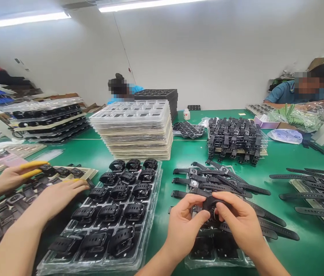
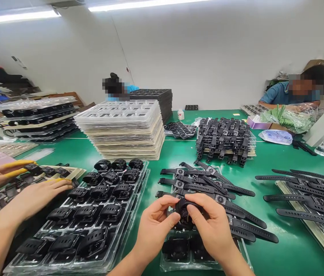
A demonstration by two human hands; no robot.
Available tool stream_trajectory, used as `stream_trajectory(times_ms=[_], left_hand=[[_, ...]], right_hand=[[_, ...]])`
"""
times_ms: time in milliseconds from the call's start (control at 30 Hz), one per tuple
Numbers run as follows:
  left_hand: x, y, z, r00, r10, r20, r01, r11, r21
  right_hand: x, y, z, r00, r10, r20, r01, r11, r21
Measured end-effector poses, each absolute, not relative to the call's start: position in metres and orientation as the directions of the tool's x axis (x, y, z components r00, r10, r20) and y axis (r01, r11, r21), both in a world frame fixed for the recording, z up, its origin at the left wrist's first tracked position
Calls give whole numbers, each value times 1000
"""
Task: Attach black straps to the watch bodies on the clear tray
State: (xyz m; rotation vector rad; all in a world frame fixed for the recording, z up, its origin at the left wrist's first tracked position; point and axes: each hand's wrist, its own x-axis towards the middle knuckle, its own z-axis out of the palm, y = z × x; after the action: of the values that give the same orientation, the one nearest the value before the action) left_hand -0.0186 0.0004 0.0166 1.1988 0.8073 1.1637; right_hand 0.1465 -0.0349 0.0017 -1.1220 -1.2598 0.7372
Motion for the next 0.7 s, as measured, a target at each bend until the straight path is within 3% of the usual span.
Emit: stream_trajectory(times_ms=[467,600,700], left_hand=[[-20,3,8,267,947,177,-217,-120,969],[-21,4,9,266,943,198,-167,-157,973],[-19,3,12,290,948,133,-216,-70,974]], right_hand=[[151,-35,14,129,866,482,291,432,-854],[149,-35,13,85,887,454,281,416,-865],[149,-36,9,169,907,386,224,346,-911]])
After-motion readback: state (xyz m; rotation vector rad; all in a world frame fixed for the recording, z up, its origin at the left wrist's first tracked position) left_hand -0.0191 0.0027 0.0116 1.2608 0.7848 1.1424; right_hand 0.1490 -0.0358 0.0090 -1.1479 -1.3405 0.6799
